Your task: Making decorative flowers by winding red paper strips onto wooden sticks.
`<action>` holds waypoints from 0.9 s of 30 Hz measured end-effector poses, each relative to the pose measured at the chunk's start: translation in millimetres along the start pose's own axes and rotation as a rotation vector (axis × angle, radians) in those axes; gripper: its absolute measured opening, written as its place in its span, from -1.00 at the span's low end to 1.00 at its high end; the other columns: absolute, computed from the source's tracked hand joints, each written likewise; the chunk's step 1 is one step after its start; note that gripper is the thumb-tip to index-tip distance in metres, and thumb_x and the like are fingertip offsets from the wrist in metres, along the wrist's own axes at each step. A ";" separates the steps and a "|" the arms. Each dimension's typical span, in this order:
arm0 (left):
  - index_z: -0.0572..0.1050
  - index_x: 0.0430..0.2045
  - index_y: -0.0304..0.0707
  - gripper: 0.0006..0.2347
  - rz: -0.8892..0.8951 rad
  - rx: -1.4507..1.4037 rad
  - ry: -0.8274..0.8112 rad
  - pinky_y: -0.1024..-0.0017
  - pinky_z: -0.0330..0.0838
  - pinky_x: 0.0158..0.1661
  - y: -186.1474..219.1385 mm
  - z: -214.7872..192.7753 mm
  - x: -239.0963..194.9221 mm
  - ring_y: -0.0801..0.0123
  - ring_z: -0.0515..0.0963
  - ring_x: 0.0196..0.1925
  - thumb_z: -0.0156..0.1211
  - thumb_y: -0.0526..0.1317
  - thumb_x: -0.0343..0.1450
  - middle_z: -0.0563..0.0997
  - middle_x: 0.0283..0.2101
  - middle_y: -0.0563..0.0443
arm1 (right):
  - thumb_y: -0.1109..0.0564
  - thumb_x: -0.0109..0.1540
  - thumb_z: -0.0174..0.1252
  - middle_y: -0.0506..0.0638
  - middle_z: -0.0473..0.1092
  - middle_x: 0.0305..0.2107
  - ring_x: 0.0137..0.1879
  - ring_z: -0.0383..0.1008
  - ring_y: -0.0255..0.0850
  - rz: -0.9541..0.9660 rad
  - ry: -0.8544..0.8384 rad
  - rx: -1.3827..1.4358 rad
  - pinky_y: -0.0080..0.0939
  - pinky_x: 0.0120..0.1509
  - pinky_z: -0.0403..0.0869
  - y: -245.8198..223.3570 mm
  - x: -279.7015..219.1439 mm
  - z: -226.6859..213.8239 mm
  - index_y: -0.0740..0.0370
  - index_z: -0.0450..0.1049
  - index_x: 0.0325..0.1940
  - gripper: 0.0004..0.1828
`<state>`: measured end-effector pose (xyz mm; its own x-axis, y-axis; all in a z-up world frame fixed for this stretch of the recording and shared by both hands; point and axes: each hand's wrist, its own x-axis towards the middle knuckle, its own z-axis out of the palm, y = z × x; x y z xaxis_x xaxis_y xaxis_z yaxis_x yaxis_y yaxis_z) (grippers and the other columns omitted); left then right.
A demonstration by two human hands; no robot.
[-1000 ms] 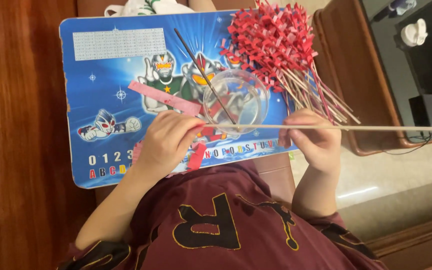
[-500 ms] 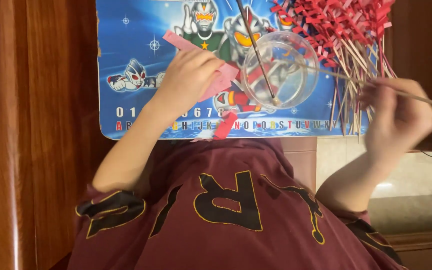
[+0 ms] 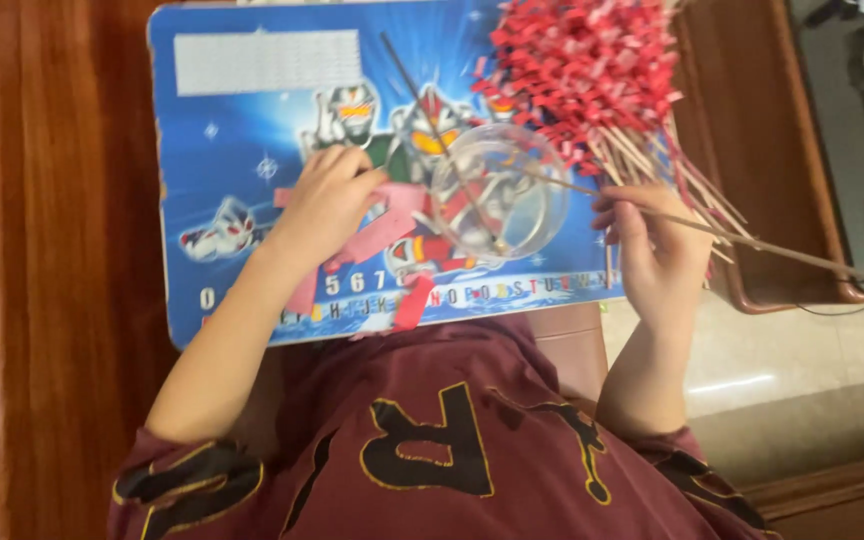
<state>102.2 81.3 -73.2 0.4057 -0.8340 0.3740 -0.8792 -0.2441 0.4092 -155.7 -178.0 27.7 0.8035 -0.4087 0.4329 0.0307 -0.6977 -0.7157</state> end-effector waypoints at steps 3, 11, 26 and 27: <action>0.57 -0.27 -0.34 -0.84 -0.017 -0.064 0.043 0.15 0.34 0.04 15.9 -18.8 6.7 0.02 0.47 0.02 0.32 -0.33 0.32 0.52 -0.14 -0.11 | 0.35 0.48 -0.01 0.12 0.49 -0.16 -0.15 0.54 -0.26 0.051 0.147 0.268 -0.35 -0.10 0.49 13.2 -8.9 -0.4 0.50 0.46 0.08 -0.83; 0.58 -0.27 -0.31 -0.88 -0.085 -0.179 0.116 0.19 0.40 -0.06 16.1 -30.1 5.5 0.08 0.56 -0.17 0.36 -0.30 0.39 0.58 -0.29 -0.05 | 0.36 0.44 0.04 0.12 0.51 -0.22 -0.19 0.54 -0.26 0.107 0.023 0.223 -0.35 -0.15 0.50 6.3 -2.9 -3.8 0.47 0.50 0.05 -0.84; 0.44 -0.39 -0.38 -0.76 -0.423 -0.635 0.350 0.53 0.44 -0.30 18.3 -43.3 14.1 0.57 0.50 -0.35 0.50 -0.38 0.32 0.54 -0.39 0.12 | 0.33 0.46 0.04 0.14 0.51 -0.25 -0.18 0.53 -0.22 0.082 0.059 0.445 -0.31 -0.12 0.50 5.7 -17.3 -4.7 0.51 0.47 0.14 -0.78; 0.41 -0.37 -0.38 -0.74 -0.485 -0.732 0.356 0.56 0.42 -0.32 12.9 -39.5 15.3 0.64 0.44 -0.36 0.49 -0.38 0.33 0.49 -0.40 0.18 | 0.32 0.45 0.05 0.14 0.51 -0.25 -0.18 0.54 -0.21 0.064 0.061 0.458 -0.30 -0.13 0.51 6.1 -17.7 -5.3 0.52 0.47 0.13 -0.79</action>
<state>106.9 84.9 -29.4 0.8442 -0.4939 0.2084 -0.2684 -0.0529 0.9619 -172.9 -178.1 18.6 0.7765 -0.4857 0.4015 0.2524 -0.3440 -0.9044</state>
